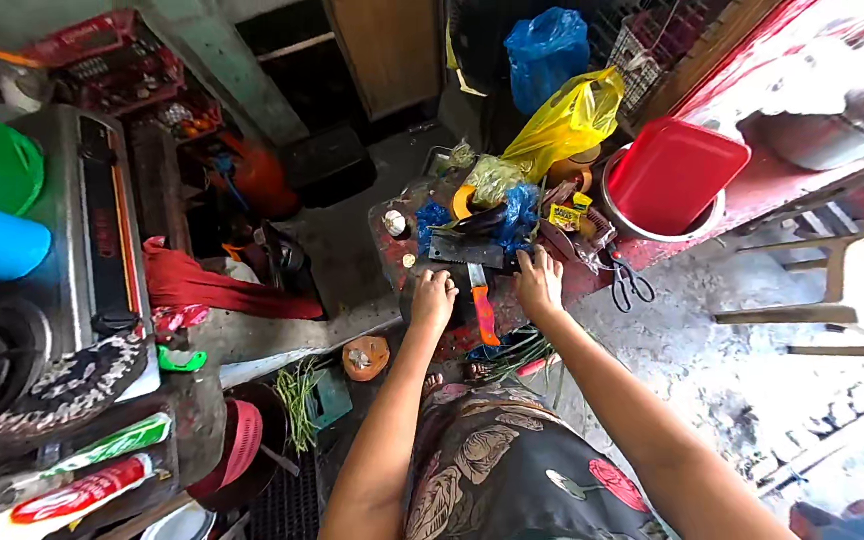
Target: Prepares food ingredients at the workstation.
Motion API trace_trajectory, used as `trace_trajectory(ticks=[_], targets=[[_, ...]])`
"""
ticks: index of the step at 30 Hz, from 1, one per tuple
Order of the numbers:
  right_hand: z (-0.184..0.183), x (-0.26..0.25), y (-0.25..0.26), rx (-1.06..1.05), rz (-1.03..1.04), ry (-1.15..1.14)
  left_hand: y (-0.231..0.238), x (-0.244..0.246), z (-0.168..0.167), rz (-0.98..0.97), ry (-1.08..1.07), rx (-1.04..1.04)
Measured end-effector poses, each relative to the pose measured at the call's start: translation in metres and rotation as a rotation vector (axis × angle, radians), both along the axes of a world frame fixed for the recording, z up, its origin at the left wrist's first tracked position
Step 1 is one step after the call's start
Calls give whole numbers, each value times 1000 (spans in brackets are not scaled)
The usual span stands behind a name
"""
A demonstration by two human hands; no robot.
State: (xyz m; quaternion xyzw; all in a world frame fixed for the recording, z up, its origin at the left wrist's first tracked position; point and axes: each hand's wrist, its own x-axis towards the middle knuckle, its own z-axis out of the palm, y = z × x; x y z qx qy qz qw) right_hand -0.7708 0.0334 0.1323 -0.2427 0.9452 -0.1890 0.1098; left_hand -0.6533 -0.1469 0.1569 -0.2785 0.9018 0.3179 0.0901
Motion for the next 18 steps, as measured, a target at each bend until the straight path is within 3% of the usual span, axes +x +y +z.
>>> trace_trajectory(ticks=[2,6,8,13,18], targets=[[12,23,-7,-76,-35,-12,-5,4,0,23,-1,45],[33,61,-30,39,-63,-445,-16,17,-4,80,120,112],[35,70,-39,93,-66,-549,-19,22,-4,80,147,103],[53,84,-43,173,-86,-581,-24,35,-9,71,248,140],[63,97,-31,203,-104,-574,-31,34,-16,135,332,324]])
